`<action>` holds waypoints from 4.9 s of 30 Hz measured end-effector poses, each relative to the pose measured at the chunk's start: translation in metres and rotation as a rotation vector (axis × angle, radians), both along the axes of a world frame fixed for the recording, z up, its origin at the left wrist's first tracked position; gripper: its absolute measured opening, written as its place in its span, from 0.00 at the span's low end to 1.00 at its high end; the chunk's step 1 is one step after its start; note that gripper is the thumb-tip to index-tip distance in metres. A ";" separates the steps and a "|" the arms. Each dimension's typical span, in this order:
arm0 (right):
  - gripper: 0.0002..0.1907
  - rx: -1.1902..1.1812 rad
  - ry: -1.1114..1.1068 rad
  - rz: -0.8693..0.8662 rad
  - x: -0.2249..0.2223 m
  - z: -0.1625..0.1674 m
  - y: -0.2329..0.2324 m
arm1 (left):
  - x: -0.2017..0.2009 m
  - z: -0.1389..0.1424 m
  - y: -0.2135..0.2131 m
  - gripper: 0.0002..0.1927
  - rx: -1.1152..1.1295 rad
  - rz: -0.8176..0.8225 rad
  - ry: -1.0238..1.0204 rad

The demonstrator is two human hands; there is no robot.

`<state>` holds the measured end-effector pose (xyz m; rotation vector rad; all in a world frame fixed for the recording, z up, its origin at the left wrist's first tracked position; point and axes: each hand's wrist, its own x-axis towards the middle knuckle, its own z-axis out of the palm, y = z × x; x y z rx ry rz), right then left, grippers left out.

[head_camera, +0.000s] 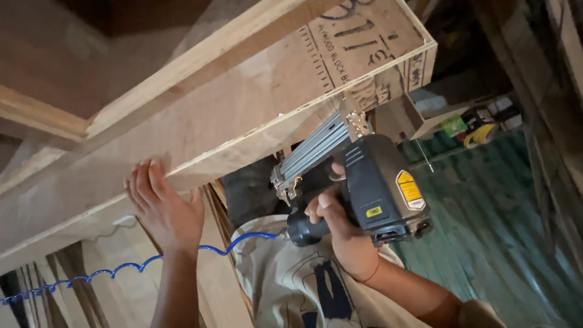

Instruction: The person constructs a wooden component by aligning plywood sections and securing them together using a pneumatic nail gun.

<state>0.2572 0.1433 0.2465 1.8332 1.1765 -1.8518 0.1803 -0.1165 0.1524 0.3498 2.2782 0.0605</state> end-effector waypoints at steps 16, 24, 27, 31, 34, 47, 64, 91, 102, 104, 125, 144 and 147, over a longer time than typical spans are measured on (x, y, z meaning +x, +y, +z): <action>0.22 -0.118 0.010 -0.048 0.032 0.012 -0.031 | -0.008 0.006 0.005 0.50 0.081 0.002 0.033; 0.32 -0.092 0.105 -0.025 0.046 0.004 -0.065 | -0.008 0.002 -0.003 0.50 0.114 0.035 -0.002; 0.32 -0.098 0.013 -0.025 0.039 0.000 -0.065 | -0.009 0.001 -0.004 0.50 0.120 0.036 -0.005; 0.31 -0.130 0.070 -0.014 0.030 -0.001 -0.074 | -0.013 0.002 -0.006 0.49 0.125 0.041 -0.044; 0.31 -0.157 0.061 0.001 0.027 -0.001 -0.079 | -0.016 0.003 -0.007 0.48 0.126 0.024 -0.059; 0.31 -0.118 0.042 -0.009 0.021 -0.007 -0.083 | -0.007 -0.006 -0.015 0.52 0.116 0.001 -0.022; 0.29 -0.104 -0.027 0.102 0.017 -0.007 -0.087 | -0.007 -0.008 -0.017 0.51 0.126 0.005 -0.041; 0.26 -0.100 0.108 -0.106 0.039 -0.006 -0.098 | -0.003 -0.011 -0.019 0.52 0.136 -0.012 0.009; 0.30 -0.134 0.129 0.068 0.062 0.012 -0.104 | 0.007 -0.004 -0.042 0.54 0.201 0.043 0.114; 0.30 -0.120 0.162 0.056 0.064 0.006 -0.104 | 0.012 0.006 -0.060 0.54 0.190 0.065 0.122; 0.28 -0.089 0.092 0.075 0.028 -0.014 -0.183 | -0.022 -0.007 -0.181 0.48 0.139 -0.063 -0.050; 0.28 -0.072 0.116 0.076 0.027 -0.016 -0.184 | -0.015 -0.009 -0.183 0.49 0.081 -0.057 -0.053; 0.28 -0.075 0.123 0.072 0.024 -0.015 -0.184 | -0.015 -0.009 -0.182 0.50 0.063 -0.070 -0.045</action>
